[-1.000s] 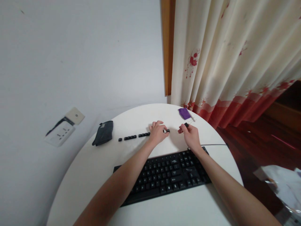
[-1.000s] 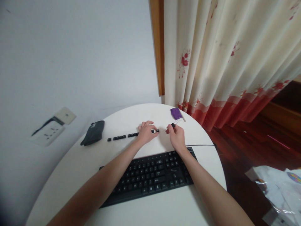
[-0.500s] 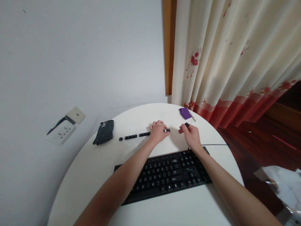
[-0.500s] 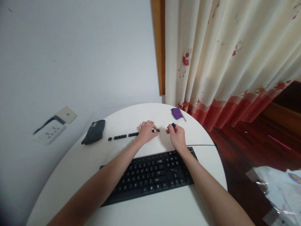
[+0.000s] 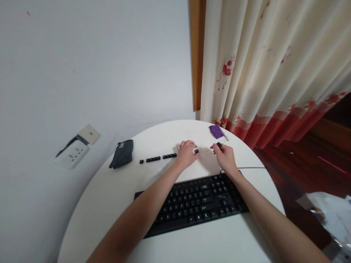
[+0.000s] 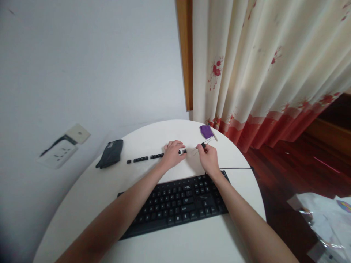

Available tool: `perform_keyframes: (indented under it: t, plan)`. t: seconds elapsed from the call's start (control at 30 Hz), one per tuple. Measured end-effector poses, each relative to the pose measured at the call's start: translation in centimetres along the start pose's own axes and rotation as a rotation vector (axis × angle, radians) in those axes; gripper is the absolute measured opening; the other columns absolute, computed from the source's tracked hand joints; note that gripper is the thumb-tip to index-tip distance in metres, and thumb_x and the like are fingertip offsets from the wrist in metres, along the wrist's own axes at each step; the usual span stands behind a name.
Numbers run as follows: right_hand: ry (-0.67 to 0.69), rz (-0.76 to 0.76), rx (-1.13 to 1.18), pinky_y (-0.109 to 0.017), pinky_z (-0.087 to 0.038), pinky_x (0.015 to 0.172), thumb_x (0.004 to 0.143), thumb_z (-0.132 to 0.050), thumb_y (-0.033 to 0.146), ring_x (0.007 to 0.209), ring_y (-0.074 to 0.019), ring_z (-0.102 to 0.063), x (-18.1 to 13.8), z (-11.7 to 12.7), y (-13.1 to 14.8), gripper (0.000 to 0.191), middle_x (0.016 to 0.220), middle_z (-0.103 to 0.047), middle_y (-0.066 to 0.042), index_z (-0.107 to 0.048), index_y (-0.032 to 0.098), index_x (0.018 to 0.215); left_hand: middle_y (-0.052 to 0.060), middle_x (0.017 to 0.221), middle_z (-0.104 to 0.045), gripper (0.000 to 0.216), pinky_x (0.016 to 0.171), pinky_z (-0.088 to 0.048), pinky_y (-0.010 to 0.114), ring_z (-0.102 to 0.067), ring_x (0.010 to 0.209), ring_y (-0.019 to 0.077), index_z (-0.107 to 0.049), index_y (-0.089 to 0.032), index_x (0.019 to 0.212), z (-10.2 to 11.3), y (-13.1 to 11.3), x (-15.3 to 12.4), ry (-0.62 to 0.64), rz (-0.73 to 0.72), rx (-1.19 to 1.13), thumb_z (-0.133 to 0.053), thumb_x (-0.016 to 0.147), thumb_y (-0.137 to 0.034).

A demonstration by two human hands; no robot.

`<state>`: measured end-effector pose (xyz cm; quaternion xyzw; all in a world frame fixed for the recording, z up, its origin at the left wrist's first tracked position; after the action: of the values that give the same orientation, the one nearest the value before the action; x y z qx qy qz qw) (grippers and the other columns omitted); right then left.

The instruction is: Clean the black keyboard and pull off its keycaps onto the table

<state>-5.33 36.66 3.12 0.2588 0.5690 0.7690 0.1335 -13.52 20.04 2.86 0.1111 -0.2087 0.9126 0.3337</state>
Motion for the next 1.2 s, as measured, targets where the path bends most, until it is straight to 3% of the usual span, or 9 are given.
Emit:
perform_keyframes:
  t: [0.23,0.33,0.43,0.53,0.7,0.9,1.1,1.2]
  plan:
    - [0.181,0.066,-0.068,-0.026,-0.04,0.054,0.084,-0.056,0.047,0.057,-0.015,-0.054,0.5,0.7,1.6,0.04,0.063,-0.064,-0.004,-0.074,0.011,0.082,0.003,0.099,-0.069,0.026,0.091,-0.044,0.036,-0.059,0.096,0.0193,-0.071,-0.021,0.094,0.5,-2.0,0.2,-0.012,-0.224,-0.181,-0.05,0.086,-0.008]
    - [0.427,0.101,-0.076,-0.025,-0.042,0.054,0.086,-0.057,0.046,0.057,-0.0136,-0.054,0.1,1.0,2.6,0.038,0.063,-0.063,-0.003,-0.071,0.011,0.083,0.003,0.092,-0.07,0.026,0.088,-0.046,0.033,-0.061,0.091,0.0178,-0.071,-0.019,0.087,0.6,-2.0,0.1,-0.055,-0.244,-0.228,-0.051,0.083,-0.004]
    - [0.73,0.043,-0.075,-0.024,-0.044,0.052,0.086,-0.059,0.046,0.056,-0.0136,-0.056,-1.1,1.2,3.0,0.034,0.066,-0.064,-0.003,-0.069,0.013,0.086,0.002,0.091,-0.07,0.027,0.083,-0.048,0.029,-0.063,0.087,0.0163,-0.071,-0.019,0.084,0.8,-1.8,0.0,-0.09,-0.225,-0.262,-0.05,0.083,-0.003]
    - [0.899,-0.016,-0.102,-0.024,-0.042,0.05,0.087,-0.06,0.046,0.052,-0.0136,-0.055,-2.1,1.5,3.1,0.035,0.06,-0.061,-0.001,-0.069,0.013,0.087,0.001,0.092,-0.07,0.028,0.081,-0.049,0.028,-0.063,0.086,0.0155,-0.071,-0.02,0.085,0.7,-1.9,-0.1,-0.082,-0.223,-0.28,-0.049,0.082,-0.004]
    - [0.993,0.011,-0.097,-0.024,-0.042,0.052,0.087,-0.061,0.043,0.053,-0.0125,-0.053,-2.7,1.5,3.5,0.033,0.061,-0.06,-0.001,-0.071,0.012,0.087,0.001,0.093,-0.07,0.028,0.08,-0.049,0.026,-0.064,0.086,0.0151,-0.072,-0.021,0.084,0.6,-2.2,-0.3,-0.049,-0.246,-0.297,-0.05,0.081,-0.004]
    - [1.062,0.046,-0.087,-0.025,-0.047,0.058,0.085,-0.063,0.039,0.061,-0.0127,-0.056,-2.8,1.6,3.6,0.031,0.081,-0.068,-0.006,-0.074,0.012,0.094,0.001,0.093,-0.07,0.029,0.081,-0.049,0.026,-0.064,0.085,0.0147,-0.072,-0.021,0.085,0.5,-2.3,-0.4,-0.038,-0.246,-0.317,-0.05,0.081,-0.003]
    - [1.117,-0.041,-0.037,-0.026,-0.05,0.06,0.082,-0.067,0.041,0.061,-0.0122,-0.058,-3.3,1.4,3.1,0.029,0.093,-0.071,-0.008,-0.073,0.012,0.08,0.001,0.092,-0.07,0.028,0.079,-0.049,0.026,-0.064,0.083,0.0148,-0.072,-0.02,0.084,0.6,-2.4,-0.4,-0.04,-0.25,-0.32,-0.049,0.082,-0.005]
    - [1.17,-0.059,-0.049,-0.026,-0.049,0.059,0.08,-0.069,0.037,0.061,-0.0121,-0.058,-3.7,1.3,3.2,0.026,0.091,-0.071,-0.008,-0.074,0.012,0.083,0.001,0.093,-0.07,0.028,0.079,-0.049,0.026,-0.064,0.084,0.0149,-0.071,-0.02,0.084,0.5,-2.4,-0.4,-0.031,-0.259,-0.327,-0.048,0.082,-0.005]
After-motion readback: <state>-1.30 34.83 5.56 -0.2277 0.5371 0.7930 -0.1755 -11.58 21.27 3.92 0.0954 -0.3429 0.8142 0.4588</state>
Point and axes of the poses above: each hand's wrist, its own x-axis towards the middle knuckle, its own z-axis out of the back of the hand, y = z × x, the point moved 5 cm from there along x, towards the middle knuckle
